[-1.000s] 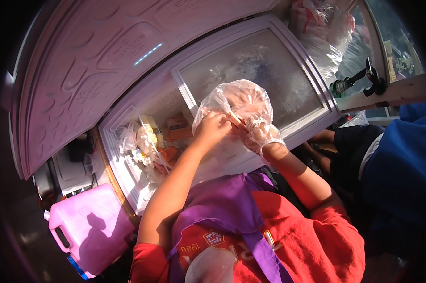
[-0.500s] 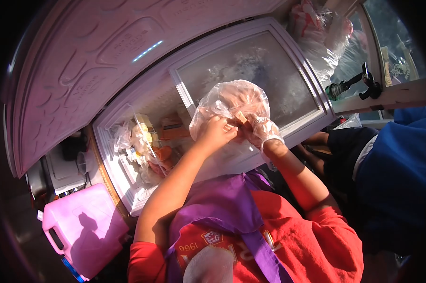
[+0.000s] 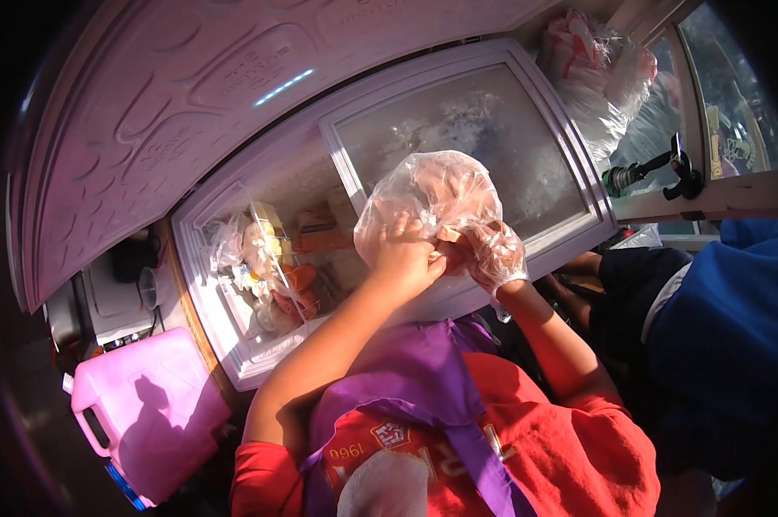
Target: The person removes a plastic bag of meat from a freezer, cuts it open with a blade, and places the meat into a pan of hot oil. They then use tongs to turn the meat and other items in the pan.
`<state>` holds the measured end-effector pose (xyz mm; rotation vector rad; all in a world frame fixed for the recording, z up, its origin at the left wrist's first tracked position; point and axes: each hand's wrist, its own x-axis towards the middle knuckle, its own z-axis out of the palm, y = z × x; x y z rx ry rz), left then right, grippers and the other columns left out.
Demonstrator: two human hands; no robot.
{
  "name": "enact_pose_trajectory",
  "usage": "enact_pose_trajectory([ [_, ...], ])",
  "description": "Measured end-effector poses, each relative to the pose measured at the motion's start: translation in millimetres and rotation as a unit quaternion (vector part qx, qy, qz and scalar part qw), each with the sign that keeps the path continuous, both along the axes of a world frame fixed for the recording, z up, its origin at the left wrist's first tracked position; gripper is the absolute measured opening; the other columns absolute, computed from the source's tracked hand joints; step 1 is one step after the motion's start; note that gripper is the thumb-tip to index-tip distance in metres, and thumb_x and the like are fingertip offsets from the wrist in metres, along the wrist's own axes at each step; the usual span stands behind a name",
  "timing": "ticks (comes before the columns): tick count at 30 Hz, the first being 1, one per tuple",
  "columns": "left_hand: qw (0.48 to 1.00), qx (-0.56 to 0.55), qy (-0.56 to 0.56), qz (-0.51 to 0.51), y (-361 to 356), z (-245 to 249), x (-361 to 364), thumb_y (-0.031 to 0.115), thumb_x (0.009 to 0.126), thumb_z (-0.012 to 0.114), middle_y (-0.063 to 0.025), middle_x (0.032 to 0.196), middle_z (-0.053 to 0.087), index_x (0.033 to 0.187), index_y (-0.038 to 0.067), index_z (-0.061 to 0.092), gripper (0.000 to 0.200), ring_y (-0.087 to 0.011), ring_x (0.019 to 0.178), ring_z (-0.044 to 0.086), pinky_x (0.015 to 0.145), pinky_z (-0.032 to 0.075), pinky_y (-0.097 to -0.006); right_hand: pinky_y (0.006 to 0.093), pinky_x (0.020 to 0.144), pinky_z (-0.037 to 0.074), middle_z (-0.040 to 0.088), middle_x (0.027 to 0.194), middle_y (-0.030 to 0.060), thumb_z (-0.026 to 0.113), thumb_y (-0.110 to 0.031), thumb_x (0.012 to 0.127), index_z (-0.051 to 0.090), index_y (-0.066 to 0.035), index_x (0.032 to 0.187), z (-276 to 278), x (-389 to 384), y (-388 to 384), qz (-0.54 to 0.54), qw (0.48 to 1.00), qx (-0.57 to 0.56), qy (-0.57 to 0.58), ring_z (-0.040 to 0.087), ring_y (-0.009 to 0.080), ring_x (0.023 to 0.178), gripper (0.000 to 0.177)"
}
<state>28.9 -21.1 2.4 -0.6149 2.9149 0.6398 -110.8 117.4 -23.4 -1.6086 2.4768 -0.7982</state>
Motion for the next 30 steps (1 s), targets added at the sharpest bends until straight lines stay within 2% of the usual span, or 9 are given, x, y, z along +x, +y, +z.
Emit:
enact_pose_trajectory([
  [6,0.99,0.128,-0.053,0.034,-5,-12,-9,0.037,0.079,0.067,-0.0245,0.135,0.052,0.092,0.008,0.073,0.032,-0.0399,0.131,0.044,0.101,0.043,-0.0464,0.0437,0.081,0.052,0.071,0.094,0.0117,0.064,-0.032,0.086,0.071,-0.018,0.102,28,-14,-23,-0.014,0.962,0.255,-0.099,0.066,0.0346,0.089,0.023],
  [8,0.992,0.111,-0.056,0.032,-3,-10,-11,0.036,0.079,0.067,-0.0249,0.133,0.054,0.092,0.008,0.073,0.032,-0.0402,0.13,0.045,0.1,0.045,-0.0462,0.0436,0.08,0.052,0.071,0.094,0.0119,0.06,-0.042,0.088,0.072,-0.017,0.101,45,-12,-32,0.002,0.989,0.128,0.073,0.066,0.0349,0.09,0.03],
  [12,0.996,0.083,-0.034,0.022,0,-4,-10,0.036,0.08,0.066,-0.0249,0.127,0.056,0.09,0.006,0.072,0.032,-0.0393,0.128,0.047,0.097,0.046,-0.0474,0.0445,0.077,0.051,0.07,0.09,0.0132,0.052,-0.058,0.09,0.072,-0.015,0.094,16,-15,-36,-0.012,0.999,-0.04,0.013,0.066,0.0359,0.087,0.047],
  [16,0.991,0.095,-0.084,0.041,4,11,-7,0.028,0.08,0.063,-0.0222,0.111,0.064,0.089,0.003,0.07,0.028,-0.0411,0.125,0.049,0.099,0.045,-0.0462,0.0455,0.072,0.05,0.069,0.085,0.0133,0.055,-0.057,0.088,0.071,-0.014,0.09,43,-16,-40,0.012,0.942,0.313,-0.123,0.066,0.0357,0.082,0.046],
  [19,0.997,0.025,0.034,0.064,13,-21,5,0.031,0.082,0.062,-0.0214,0.112,0.064,0.096,0.004,0.071,0.032,-0.0376,0.126,0.049,0.098,0.046,-0.0437,0.0447,0.07,0.05,0.068,0.085,0.0135,0.067,-0.039,0.085,0.069,-0.012,0.096,13,-18,-15,0.023,0.985,0.142,-0.095,0.065,0.0356,0.078,0.029],
  [21,0.983,0.105,-0.146,0.041,1,10,-6,0.037,0.085,0.063,-0.0167,0.13,0.057,0.123,0.013,0.064,0.045,-0.0305,0.132,0.043,0.11,0.034,-0.041,0.0446,0.069,0.051,0.069,0.086,0.0125,0.07,-0.029,0.084,0.068,-0.012,0.1,41,-21,-14,0.021,0.994,0.052,-0.09,0.064,0.0363,0.076,0.024],
  [22,0.984,0.12,-0.124,0.045,-2,4,-6,0.035,0.084,0.063,-0.0162,0.131,0.056,0.122,0.012,0.064,0.044,-0.0302,0.132,0.044,0.11,0.033,-0.0403,0.0418,0.068,0.052,0.069,0.086,0.0117,0.072,-0.022,0.082,0.068,-0.01,0.099,55,-21,-10,0.035,0.999,-0.031,-0.02,0.065,0.0361,0.075,0.021],
  [28,0.991,0.045,0.121,-0.034,-15,-34,-4,0.018,0.077,0.072,-0.0166,0.116,0.062,0.11,0.005,0.068,0.035,-0.0322,0.117,0.054,0.099,0.043,-0.0392,0.0365,0.068,0.052,0.068,0.084,0.0128,0.074,-0.016,0.079,0.063,-0.004,0.103,46,-24,8,-0.067,0.972,-0.019,-0.225,0.067,0.0319,0.076,0.029],
  [30,0.971,0.181,0.141,0.071,-14,-34,-2,0.015,0.076,0.072,-0.0155,0.112,0.064,0.107,0.007,0.069,0.032,-0.0315,0.111,0.058,0.094,0.046,-0.0382,0.0383,0.067,0.053,0.067,0.084,0.0144,0.076,-0.018,0.078,0.06,-0.005,0.109,44,-23,14,-0.065,0.975,-0.039,-0.208,0.067,0.0327,0.075,0.037],
])
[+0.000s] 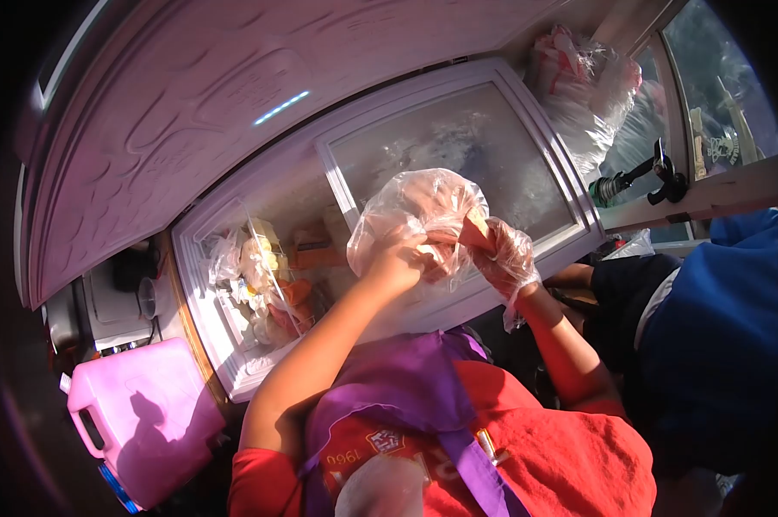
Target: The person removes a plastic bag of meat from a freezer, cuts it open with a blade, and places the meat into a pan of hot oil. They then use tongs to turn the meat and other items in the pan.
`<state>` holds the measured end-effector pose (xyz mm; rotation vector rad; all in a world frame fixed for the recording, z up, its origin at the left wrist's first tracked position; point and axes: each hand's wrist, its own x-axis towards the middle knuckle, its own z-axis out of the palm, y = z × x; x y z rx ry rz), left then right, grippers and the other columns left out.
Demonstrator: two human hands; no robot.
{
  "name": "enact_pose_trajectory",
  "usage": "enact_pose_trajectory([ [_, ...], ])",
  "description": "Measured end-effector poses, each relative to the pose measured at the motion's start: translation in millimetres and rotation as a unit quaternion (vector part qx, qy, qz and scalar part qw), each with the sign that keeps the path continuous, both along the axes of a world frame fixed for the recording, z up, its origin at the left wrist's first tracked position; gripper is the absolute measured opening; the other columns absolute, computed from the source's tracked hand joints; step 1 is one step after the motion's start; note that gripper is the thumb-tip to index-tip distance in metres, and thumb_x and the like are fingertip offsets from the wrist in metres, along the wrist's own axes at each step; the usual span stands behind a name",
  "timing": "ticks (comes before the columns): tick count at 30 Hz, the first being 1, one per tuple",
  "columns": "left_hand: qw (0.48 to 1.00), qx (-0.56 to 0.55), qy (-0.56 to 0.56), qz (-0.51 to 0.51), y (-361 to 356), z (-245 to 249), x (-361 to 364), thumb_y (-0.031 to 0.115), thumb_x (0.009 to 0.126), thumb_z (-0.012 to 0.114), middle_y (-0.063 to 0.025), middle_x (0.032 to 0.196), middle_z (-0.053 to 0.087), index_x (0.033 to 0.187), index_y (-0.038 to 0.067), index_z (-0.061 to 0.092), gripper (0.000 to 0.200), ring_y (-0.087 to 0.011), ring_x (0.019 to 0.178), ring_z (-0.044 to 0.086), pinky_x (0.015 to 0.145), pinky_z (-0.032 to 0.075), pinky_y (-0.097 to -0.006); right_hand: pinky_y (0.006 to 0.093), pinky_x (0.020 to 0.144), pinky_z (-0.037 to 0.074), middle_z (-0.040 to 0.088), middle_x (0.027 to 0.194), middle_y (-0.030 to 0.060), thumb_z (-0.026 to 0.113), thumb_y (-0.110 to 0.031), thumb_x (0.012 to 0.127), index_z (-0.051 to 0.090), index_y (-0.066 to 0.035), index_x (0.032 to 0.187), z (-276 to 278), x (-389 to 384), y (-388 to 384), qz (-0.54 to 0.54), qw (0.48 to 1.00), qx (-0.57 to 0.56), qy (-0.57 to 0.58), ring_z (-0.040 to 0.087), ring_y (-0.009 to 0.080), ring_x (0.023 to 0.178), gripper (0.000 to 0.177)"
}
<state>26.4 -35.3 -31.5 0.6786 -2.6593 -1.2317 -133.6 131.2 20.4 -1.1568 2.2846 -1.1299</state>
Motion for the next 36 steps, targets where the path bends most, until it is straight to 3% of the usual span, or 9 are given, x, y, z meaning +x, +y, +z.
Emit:
enact_pose_trajectory([
  [3,0.995,0.018,0.067,0.067,-7,10,-4,0.009,0.077,0.071,-0.0131,0.104,0.066,0.105,0.01,0.07,0.028,-0.0307,0.1,0.063,0.085,0.05,-0.0366,0.0367,0.073,0.052,0.069,0.089,0.0117,0.076,-0.018,0.08,0.059,-0.005,0.109,-2,3,6,-0.004,1.0,0.028,0.011,0.068,0.0285,0.084,0.036],
  [6,0.981,0.055,0.131,0.134,-18,1,-11,0.008,0.08,0.069,-0.0133,0.101,0.066,0.116,0.012,0.064,0.036,-0.0299,0.098,0.063,0.084,0.05,-0.0366,0.033,0.081,0.05,0.069,0.104,0.008,0.075,-0.02,0.082,0.056,-0.006,0.119,-28,6,16,-0.006,0.911,-0.141,-0.387,0.066,0.0218,0.098,0.043],
  [9,0.983,0.068,0.112,0.13,-19,28,-15,0.01,0.081,0.068,-0.0141,0.1,0.065,0.127,0.014,0.055,0.048,-0.0295,0.096,0.063,0.084,0.05,-0.0371,0.0288,0.086,0.048,0.064,0.117,0.0056,0.074,-0.024,0.083,0.049,-0.007,0.132,15,8,12,-0.026,0.784,-0.129,-0.606,0.062,0.0173,0.108,0.057],
  [16,0.993,0.033,0.029,0.11,-11,42,-14,0.014,0.079,0.071,-0.0148,0.099,0.064,0.136,0.013,0.048,0.061,-0.0282,0.091,0.064,0.082,0.05,-0.0363,0.0297,0.089,0.049,0.062,0.123,0.0078,0.075,-0.025,0.082,0.044,-0.006,0.138,15,16,10,0.014,0.693,-0.239,-0.68,0.058,0.0182,0.115,0.067],
  [26,0.989,0.117,0.037,0.083,-9,60,-14,0.006,0.083,0.068,-0.0039,0.089,0.051,0.14,0.014,0.045,0.062,-0.0149,0.083,0.052,0.081,0.046,-0.0281,0.0353,0.098,0.046,0.063,0.12,0.0118,0.069,-0.016,0.088,0.06,0.0,0.12,4,9,7,0.036,0.808,-0.187,-0.558,0.059,0.0188,0.113,0.037],
  [30,0.987,0.103,0.03,0.12,0,25,-17,0.002,0.084,0.065,-0.0086,0.096,0.056,0.139,0.013,0.045,0.059,-0.0203,0.087,0.057,0.08,0.048,-0.0314,0.0328,0.094,0.048,0.066,0.11,0.0112,0.065,-0.013,0.09,0.062,-0.001,0.116,-69,24,-11,0.094,0.818,-0.234,-0.517,0.064,0.0211,0.102,0.029],
  [33,0.988,0.099,0.064,0.101,5,9,-13,0.003,0.086,0.063,-0.0158,0.105,0.063,0.136,0.01,0.047,0.053,-0.0302,0.093,0.064,0.081,0.05,-0.0374,0.035,0.082,0.052,0.067,0.101,0.0125,0.062,-0.011,0.09,0.063,-0.005,0.113,-3,25,-28,0.138,0.983,0.018,-0.122,0.066,0.0239,0.093,0.025],
  [34,0.989,0.101,0.075,0.078,9,10,-12,0.002,0.086,0.062,-0.0161,0.107,0.063,0.135,0.01,0.047,0.052,-0.0308,0.095,0.064,0.081,0.05,-0.0379,0.0405,0.071,0.052,0.066,0.088,0.0138,0.059,-0.015,0.09,0.063,-0.011,0.11,-38,27,-20,0.145,0.988,-0.01,0.056,0.066,0.0296,0.083,0.021],
  [36,0.992,0.116,0.041,0.031,13,15,-14,-0.009,0.079,0.061,-0.0139,0.125,0.058,0.136,0.011,0.048,0.062,-0.0205,0.102,0.063,0.087,0.053,-0.032,0.0435,0.068,0.052,0.066,0.083,0.0125,0.057,-0.019,0.09,0.062,-0.013,0.108,-31,32,-4,0.172,0.976,0.095,0.095,0.065,0.0323,0.077,0.02],
])
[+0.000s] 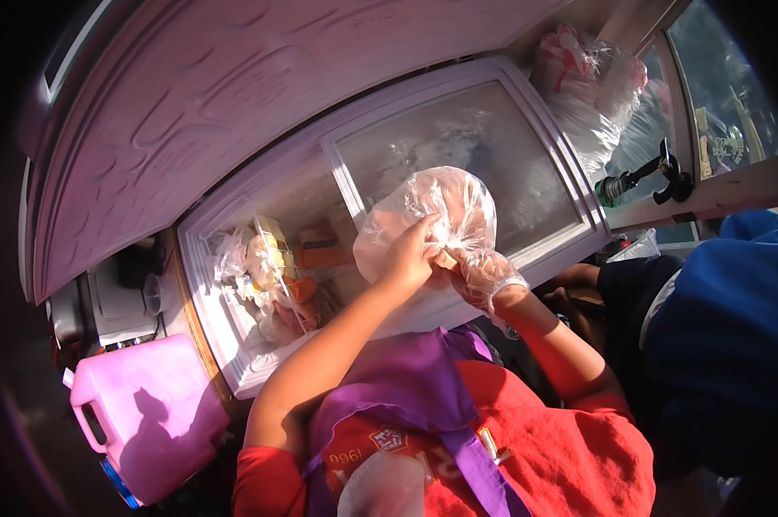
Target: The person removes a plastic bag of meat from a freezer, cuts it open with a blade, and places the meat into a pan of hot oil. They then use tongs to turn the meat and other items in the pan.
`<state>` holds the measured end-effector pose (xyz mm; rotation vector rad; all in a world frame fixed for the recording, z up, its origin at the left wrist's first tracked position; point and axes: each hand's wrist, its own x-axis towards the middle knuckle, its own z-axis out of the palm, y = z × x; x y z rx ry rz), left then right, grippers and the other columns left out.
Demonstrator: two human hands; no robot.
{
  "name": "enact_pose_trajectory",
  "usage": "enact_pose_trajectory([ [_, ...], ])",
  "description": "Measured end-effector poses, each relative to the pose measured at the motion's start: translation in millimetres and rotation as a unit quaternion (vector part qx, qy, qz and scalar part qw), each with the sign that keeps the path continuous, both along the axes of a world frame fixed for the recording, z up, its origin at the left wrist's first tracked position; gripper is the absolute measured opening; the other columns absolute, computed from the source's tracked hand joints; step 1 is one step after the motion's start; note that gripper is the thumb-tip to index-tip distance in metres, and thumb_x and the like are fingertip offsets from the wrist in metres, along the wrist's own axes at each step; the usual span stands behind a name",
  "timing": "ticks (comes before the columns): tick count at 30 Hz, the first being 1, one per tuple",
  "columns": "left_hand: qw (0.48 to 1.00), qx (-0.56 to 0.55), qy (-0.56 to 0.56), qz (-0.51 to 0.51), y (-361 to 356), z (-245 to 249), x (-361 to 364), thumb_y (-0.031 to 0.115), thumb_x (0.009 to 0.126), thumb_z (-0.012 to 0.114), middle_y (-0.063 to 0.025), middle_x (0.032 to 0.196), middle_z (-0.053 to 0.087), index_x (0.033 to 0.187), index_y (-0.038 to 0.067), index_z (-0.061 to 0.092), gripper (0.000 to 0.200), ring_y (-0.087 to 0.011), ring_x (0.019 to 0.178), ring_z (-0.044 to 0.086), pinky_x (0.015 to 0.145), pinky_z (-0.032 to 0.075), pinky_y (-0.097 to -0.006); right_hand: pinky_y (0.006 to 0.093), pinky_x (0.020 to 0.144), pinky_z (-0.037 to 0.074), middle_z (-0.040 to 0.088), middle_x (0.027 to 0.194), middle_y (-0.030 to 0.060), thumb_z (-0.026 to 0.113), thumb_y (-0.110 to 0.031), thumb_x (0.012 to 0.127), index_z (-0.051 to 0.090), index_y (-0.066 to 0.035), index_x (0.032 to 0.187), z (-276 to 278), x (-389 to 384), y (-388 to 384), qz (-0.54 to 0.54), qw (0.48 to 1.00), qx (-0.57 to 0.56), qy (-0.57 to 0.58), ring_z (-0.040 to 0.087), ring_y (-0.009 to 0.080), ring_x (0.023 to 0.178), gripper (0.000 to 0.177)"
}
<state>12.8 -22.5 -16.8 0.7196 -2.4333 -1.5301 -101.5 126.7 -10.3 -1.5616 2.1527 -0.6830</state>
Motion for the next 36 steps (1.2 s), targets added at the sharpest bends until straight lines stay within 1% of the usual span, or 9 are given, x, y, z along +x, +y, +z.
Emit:
enact_pose_trajectory([
  [2,0.999,0.025,-0.02,-0.039,7,20,-1,-0.01,0.078,0.061,-0.0134,0.127,0.057,0.136,0.01,0.048,0.063,-0.0206,0.102,0.063,0.088,0.052,-0.0319,0.0475,0.064,0.05,0.065,0.076,0.012,0.056,-0.027,0.091,0.06,-0.017,0.107,46,-3,0,0.033,0.983,0.15,-0.095,0.064,0.0357,0.071,0.019],
  [5,0.996,0.002,0.065,-0.059,12,21,-4,-0.006,0.081,0.059,-0.0154,0.117,0.061,0.133,0.009,0.051,0.055,-0.025,0.098,0.063,0.086,0.051,-0.0346,0.0486,0.064,0.05,0.065,0.077,0.0136,0.055,-0.026,0.091,0.062,-0.018,0.104,36,-3,33,0.034,0.992,0.037,0.118,0.063,0.0366,0.07,0.016],
  [7,0.997,0.011,0.071,-0.042,11,27,-9,-0.003,0.084,0.057,-0.0188,0.105,0.064,0.129,0.008,0.053,0.046,-0.0338,0.092,0.064,0.081,0.051,-0.04,0.0381,0.067,0.049,0.067,0.08,0.0101,0.059,-0.028,0.093,0.064,-0.01,0.102,57,-8,38,-0.074,0.952,0.041,-0.295,0.063,0.0255,0.072,0.021],
  [9,0.998,0.016,0.058,-0.029,7,30,-10,-0.004,0.083,0.056,-0.0189,0.104,0.064,0.128,0.008,0.054,0.046,-0.0318,0.092,0.065,0.081,0.051,-0.0386,0.0318,0.07,0.048,0.068,0.084,0.0076,0.063,-0.029,0.092,0.065,-0.005,0.102,69,-10,44,-0.136,0.839,-0.094,-0.518,0.062,0.0184,0.076,0.026],
  [16,0.995,0.101,0.009,-0.02,6,27,-9,-0.002,0.088,0.057,-0.0133,0.095,0.066,0.129,0.007,0.054,0.042,-0.0225,0.088,0.065,0.08,0.05,-0.0325,0.0366,0.097,0.047,0.062,0.118,0.0159,0.072,-0.016,0.084,0.057,0.004,0.119,74,-18,42,-0.213,0.642,-0.167,-0.717,0.062,0.0235,0.106,0.043],
  [23,0.976,0.217,-0.016,0.006,4,7,-8,0.0,0.089,0.059,-0.0049,0.103,0.06,0.132,0.007,0.053,0.044,-0.0117,0.097,0.057,0.084,0.048,-0.0238,0.0408,0.104,0.045,0.062,0.121,0.0161,0.066,-0.007,0.087,0.053,0.001,0.127,14,-5,39,-0.071,0.684,-0.206,-0.696,0.06,0.0261,0.114,0.043],
  [25,0.981,0.194,-0.018,0.02,5,8,-10,0.001,0.09,0.059,-0.0054,0.104,0.06,0.132,0.007,0.054,0.043,-0.0118,0.098,0.057,0.085,0.048,-0.024,0.0354,0.095,0.049,0.065,0.117,0.0123,0.061,-0.012,0.093,0.055,-0.002,0.127,-11,-7,39,-0.036,0.866,-0.159,-0.473,0.062,0.0228,0.108,0.036],
  [28,0.988,0.149,-0.001,0.027,4,6,-7,0.001,0.09,0.058,-0.0077,0.107,0.062,0.13,0.006,0.055,0.04,-0.0134,0.099,0.059,0.086,0.049,-0.0259,0.035,0.076,0.05,0.066,0.104,0.0108,0.054,-0.015,0.097,0.056,-0.01,0.128,27,-1,27,-0.009,0.992,-0.061,-0.109,0.064,0.0259,0.093,0.032],
  [36,0.999,-0.016,0.048,0.0,9,41,-13,0.002,0.086,0.056,-0.0162,0.112,0.065,0.124,0.004,0.059,0.037,-0.024,0.1,0.066,0.086,0.051,-0.0327,0.039,0.073,0.051,0.064,0.102,0.0125,0.053,-0.01,0.089,0.058,-0.013,0.122,-3,3,42,-0.022,0.999,-0.025,-0.031,0.062,0.0318,0.087,0.033],
])
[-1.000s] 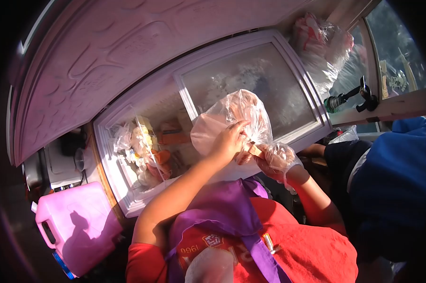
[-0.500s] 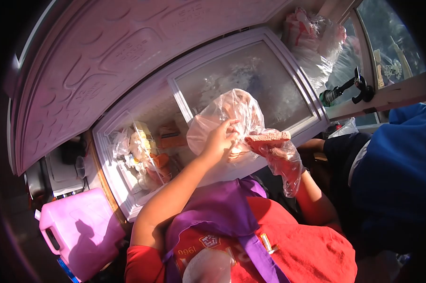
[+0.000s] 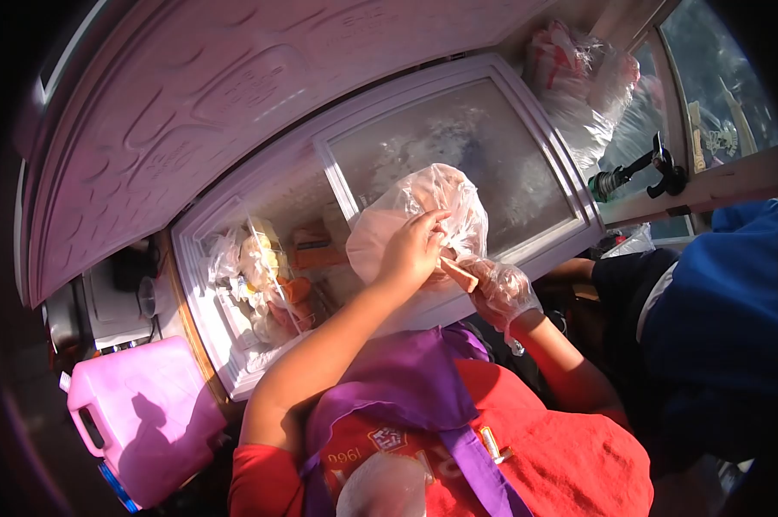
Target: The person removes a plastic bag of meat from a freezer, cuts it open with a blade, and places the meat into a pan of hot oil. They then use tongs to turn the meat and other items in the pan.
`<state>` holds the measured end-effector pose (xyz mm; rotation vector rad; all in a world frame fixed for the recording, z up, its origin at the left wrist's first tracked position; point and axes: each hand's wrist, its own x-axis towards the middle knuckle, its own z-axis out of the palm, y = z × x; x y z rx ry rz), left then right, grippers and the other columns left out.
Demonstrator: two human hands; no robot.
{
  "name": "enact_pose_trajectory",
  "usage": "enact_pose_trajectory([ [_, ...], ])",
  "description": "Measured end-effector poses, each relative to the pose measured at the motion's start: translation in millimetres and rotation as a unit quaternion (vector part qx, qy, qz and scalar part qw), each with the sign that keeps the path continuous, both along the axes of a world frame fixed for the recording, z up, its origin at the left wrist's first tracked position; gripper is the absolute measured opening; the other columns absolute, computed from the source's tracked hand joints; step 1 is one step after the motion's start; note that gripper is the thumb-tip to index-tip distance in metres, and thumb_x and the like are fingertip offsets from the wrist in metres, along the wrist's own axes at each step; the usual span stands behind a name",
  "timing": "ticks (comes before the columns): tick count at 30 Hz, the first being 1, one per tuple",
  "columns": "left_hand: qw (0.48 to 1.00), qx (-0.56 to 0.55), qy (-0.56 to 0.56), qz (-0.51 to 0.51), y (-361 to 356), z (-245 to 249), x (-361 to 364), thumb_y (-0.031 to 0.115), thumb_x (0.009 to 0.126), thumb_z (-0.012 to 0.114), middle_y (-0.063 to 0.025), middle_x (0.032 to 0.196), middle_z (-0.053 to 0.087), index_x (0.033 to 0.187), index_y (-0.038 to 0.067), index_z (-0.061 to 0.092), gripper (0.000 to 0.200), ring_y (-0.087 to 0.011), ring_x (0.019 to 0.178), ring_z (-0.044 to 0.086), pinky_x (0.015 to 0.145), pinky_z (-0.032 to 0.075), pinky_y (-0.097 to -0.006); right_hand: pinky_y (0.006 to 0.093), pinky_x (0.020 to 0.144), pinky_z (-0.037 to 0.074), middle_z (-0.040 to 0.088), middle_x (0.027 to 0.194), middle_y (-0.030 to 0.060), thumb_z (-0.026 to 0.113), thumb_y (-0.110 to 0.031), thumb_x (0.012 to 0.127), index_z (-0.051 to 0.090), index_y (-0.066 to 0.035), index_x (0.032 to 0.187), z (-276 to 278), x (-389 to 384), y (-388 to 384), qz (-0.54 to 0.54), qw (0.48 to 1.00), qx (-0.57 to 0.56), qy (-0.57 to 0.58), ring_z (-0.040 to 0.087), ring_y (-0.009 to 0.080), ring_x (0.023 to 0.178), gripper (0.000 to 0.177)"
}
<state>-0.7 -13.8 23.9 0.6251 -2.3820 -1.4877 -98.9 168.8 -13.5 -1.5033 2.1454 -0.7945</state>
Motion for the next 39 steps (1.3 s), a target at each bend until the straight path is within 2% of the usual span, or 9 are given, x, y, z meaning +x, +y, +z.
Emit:
enact_pose_trajectory([
  [2,1.0,0.011,0.009,0.001,-2,4,-2,0.002,0.087,0.056,-0.0165,0.112,0.065,0.123,0.004,0.059,0.037,-0.0244,0.099,0.067,0.086,0.051,-0.0331,0.039,0.073,0.051,0.064,0.101,0.0121,0.055,-0.013,0.089,0.058,-0.012,0.12,54,7,-9,0.02,0.995,-0.056,0.075,0.062,0.0321,0.086,0.031],
  [5,0.999,0.029,0.014,-0.003,2,3,-3,0.002,0.086,0.055,-0.0168,0.111,0.065,0.122,0.004,0.06,0.036,-0.0252,0.097,0.067,0.085,0.051,-0.0335,0.0393,0.073,0.051,0.065,0.099,0.0118,0.056,-0.013,0.089,0.059,-0.012,0.116,25,16,-15,-0.048,0.998,0.041,-0.01,0.062,0.0321,0.085,0.027],
  [14,1.0,0.011,0.007,-0.011,0,4,2,0.001,0.085,0.056,-0.0165,0.109,0.066,0.122,0.005,0.06,0.038,-0.024,0.098,0.066,0.085,0.051,-0.033,0.0439,0.06,0.053,0.067,0.082,0.013,0.051,-0.022,0.092,0.056,-0.008,0.103,-11,12,-32,-0.029,0.985,0.007,0.172,0.068,0.0313,0.072,0.019],
  [17,0.999,0.028,-0.012,-0.015,4,8,0,0.0,0.085,0.056,-0.0167,0.109,0.066,0.122,0.005,0.06,0.038,-0.0242,0.098,0.065,0.085,0.051,-0.0328,0.0443,0.061,0.053,0.067,0.083,0.0125,0.051,-0.023,0.093,0.058,-0.009,0.104,14,17,-30,0.001,0.95,0.178,0.258,0.068,0.0313,0.073,0.019],
  [24,0.999,0.054,-0.002,0.003,-5,2,-2,-0.001,0.085,0.056,-0.0128,0.11,0.067,0.123,0.006,0.06,0.039,-0.0188,0.099,0.065,0.087,0.05,-0.0295,0.0305,0.079,0.051,0.068,0.095,0.0137,0.057,-0.013,0.096,0.064,-0.004,0.112,41,-4,-16,-0.046,0.986,-0.014,-0.161,0.065,0.0199,0.086,0.019],
  [27,0.997,0.08,-0.005,0.01,-11,-1,-4,0.0,0.086,0.057,-0.0099,0.11,0.067,0.124,0.006,0.06,0.038,-0.0163,0.099,0.064,0.087,0.05,-0.0281,0.0302,0.077,0.051,0.067,0.095,0.0082,0.059,-0.009,0.096,0.063,0.002,0.108,35,2,-1,-0.117,0.908,-0.196,-0.351,0.063,0.0135,0.087,0.017],
  [31,0.994,0.097,-0.048,0.006,-6,6,-3,0.004,0.087,0.059,-0.0088,0.109,0.067,0.124,0.008,0.061,0.037,-0.0153,0.1,0.063,0.086,0.049,-0.027,0.0249,0.076,0.048,0.066,0.094,0.0057,0.061,-0.019,0.094,0.063,-0.002,0.108,65,-6,2,-0.247,0.795,-0.071,-0.55,0.062,0.0143,0.085,0.022],
  [35,1.0,0.027,0.005,-0.009,-2,0,0,0.006,0.084,0.065,-0.0144,0.095,0.067,0.124,0.004,0.059,0.041,-0.026,0.088,0.066,0.078,0.051,-0.035,0.0285,0.089,0.044,0.063,0.1,0.0061,0.063,-0.022,0.093,0.061,-0.001,0.114,66,-6,-3,-0.218,0.685,-0.177,-0.672,0.058,0.0144,0.094,0.03],
  [39,0.985,-0.145,-0.051,-0.076,4,9,16,0.008,0.081,0.068,-0.0157,0.091,0.064,0.125,0.006,0.057,0.046,-0.0328,0.085,0.065,0.073,0.051,-0.0403,0.0326,0.093,0.043,0.062,0.112,0.009,0.063,-0.024,0.093,0.059,0.003,0.118,47,-10,2,-0.181,0.688,-0.212,-0.67,0.057,0.017,0.104,0.037],
])
